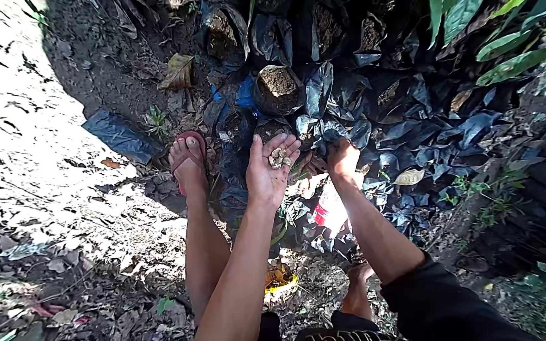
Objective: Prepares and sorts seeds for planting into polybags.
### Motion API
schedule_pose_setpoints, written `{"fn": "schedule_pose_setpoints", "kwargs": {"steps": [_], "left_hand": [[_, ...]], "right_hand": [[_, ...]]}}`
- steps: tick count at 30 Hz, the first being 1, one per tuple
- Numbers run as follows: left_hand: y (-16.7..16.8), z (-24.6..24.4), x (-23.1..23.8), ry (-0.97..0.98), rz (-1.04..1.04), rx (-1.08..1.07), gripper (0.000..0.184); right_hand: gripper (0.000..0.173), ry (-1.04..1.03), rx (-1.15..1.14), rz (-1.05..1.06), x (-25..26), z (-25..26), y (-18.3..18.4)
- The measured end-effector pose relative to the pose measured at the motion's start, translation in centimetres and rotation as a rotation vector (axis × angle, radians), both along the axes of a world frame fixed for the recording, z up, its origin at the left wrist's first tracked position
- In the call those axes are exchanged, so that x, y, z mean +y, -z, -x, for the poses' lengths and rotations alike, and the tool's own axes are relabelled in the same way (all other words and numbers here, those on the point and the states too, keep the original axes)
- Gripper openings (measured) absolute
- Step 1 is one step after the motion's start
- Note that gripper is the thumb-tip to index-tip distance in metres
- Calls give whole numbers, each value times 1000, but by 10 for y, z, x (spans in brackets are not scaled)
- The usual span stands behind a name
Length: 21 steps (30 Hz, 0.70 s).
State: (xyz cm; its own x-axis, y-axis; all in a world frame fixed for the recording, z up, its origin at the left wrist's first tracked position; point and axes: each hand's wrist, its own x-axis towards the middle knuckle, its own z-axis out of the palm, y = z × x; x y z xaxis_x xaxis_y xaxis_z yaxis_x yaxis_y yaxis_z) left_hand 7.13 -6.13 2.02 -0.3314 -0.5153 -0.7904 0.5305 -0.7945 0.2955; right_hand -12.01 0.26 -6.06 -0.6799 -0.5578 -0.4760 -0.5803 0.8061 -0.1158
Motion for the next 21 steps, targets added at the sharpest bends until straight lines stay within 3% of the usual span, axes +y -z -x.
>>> {"fn": "schedule_pose_setpoints", "kwargs": {"steps": [8, 17, 19, 21], "left_hand": [[1, 10, -7, -21, -21, -42, 63], [0, 16, -1, 13, 5, -16, 64], [0, 15, 0, 65, 24, 4, 68], [0, 15, 4, 100, 19, 21, 72]], "right_hand": [[18, -287, -212, -168, -5, 21, -16], [18, -279, -263, -355, -24, 25, -17], [23, -275, -330, -304, -29, 28, -36], [23, -206, -340, -77, -29, 15, -73]]}}
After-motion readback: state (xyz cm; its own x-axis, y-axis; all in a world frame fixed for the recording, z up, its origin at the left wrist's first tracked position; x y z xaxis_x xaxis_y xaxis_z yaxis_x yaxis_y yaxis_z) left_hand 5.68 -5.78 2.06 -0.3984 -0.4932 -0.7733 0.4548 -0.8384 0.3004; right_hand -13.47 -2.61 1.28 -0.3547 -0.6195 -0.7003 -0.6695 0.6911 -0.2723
